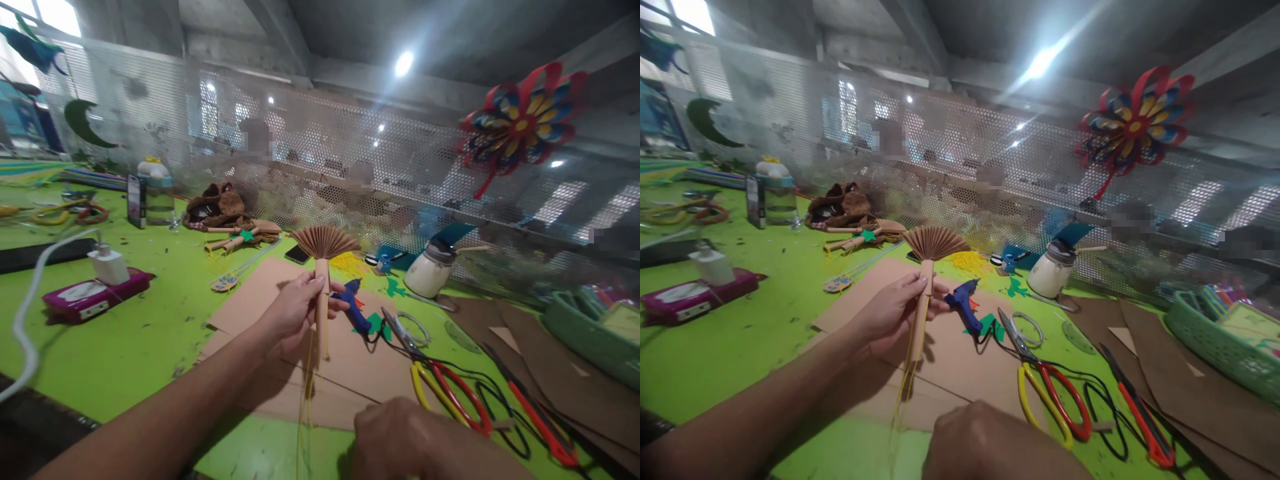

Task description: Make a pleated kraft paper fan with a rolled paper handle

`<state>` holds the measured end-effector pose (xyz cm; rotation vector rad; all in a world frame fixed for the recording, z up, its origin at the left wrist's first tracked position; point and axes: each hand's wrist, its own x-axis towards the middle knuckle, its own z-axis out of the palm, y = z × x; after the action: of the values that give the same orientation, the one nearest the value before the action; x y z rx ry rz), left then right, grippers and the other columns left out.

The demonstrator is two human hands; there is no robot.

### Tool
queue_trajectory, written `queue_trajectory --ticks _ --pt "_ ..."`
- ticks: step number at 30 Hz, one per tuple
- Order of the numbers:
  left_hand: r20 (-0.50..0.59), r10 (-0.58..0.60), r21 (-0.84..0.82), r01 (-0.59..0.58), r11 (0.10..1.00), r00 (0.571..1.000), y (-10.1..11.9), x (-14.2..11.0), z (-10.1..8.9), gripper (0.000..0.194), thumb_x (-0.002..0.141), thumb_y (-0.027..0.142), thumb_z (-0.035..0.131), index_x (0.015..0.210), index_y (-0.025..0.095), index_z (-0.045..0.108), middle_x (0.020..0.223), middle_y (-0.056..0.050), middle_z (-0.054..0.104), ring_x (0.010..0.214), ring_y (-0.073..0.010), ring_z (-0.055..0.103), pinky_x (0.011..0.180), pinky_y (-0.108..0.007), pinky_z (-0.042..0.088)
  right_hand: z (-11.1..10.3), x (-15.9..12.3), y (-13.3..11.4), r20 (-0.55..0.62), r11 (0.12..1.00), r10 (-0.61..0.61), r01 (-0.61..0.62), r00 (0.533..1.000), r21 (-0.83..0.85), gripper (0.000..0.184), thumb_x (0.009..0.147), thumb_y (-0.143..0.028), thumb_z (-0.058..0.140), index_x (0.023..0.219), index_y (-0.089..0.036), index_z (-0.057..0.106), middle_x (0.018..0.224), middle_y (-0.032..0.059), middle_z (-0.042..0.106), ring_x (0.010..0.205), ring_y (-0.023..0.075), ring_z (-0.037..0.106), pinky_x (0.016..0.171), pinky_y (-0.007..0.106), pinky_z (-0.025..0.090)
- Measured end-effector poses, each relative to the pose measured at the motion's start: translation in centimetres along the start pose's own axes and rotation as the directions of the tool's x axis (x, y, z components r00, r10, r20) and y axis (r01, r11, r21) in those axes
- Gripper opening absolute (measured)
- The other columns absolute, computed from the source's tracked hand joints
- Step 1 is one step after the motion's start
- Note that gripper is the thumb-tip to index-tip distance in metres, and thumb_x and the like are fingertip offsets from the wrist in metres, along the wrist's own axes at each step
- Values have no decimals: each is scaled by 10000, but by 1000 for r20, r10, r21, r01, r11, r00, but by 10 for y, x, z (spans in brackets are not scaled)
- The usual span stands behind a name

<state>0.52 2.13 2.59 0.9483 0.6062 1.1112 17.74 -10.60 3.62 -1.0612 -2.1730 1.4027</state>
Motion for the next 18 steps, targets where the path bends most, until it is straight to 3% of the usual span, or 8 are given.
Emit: queue_trajectory --ticks 3,5,7,10,13,16,18 --pt "-32 35 -3 -36 999 999 1 2 -1 143 950 124 383 849 139 484 835 -113 691 668 -164 704 560 -216 549 -17 -3 -8 -5 993 -98 97 995 -74 178 881 -260 610 928 -201 772 940 95 747 900 210 668 818 329 470" --pt "-40 50 -30 -51 998 998 1 2 -1 119 946 128 397 854 152 468 774 -91 687 632 -158 694 605 -248 568 -26 1 -6 -79 985 -98 86 992 -146 195 890 -273 594 915 -192 770 921 87 748 875 202 669 804 327 475" --pt "-37 52 -50 -53 997 998 0 1 -1 74 936 129 428 887 158 474 723 -65 673 600 -147 678 613 -253 569 -34 11 3 -283 967 -62 -12 957 -253 231 906 -296 558 880 -183 757 870 65 742 829 196 668 765 315 487" --pt "-16 18 -46 -19 999 1000 -2 -2 1 51 926 141 460 895 153 498 684 -38 641 582 -126 655 572 -211 543 -50 37 22 -554 899 -8 -237 833 -369 366 960 -336 423 862 -150 723 826 59 730 788 196 665 708 297 498" --pt "6 -23 -32 24 999 1000 -7 -5 4 97 926 164 467 840 148 510 650 -16 604 531 -94 608 497 -162 483 -67 69 38 -605 815 27 -368 795 -447 325 952 -322 455 884 -140 715 880 63 726 846 202 662 767 303 493" --pt "19 -31 -41 31 999 999 -11 -8 7 106 919 189 480 831 147 521 637 -8 591 503 -84 578 456 -149 435 -77 98 51 -647 658 87 -531 758 -534 216 906 -314 579 959 -130 677 1015 83 688 957 228 635 872 406 481" --pt "28 -25 -55 27 998 999 -12 -9 8 97 914 205 488 848 147 530 631 -7 592 499 -86 574 451 -151 420 -76 111 58 -658 551 126 -604 742 -576 247 907 -324 595 1075 -147 629 1128 83 642 1004 224 620 882 445 492"
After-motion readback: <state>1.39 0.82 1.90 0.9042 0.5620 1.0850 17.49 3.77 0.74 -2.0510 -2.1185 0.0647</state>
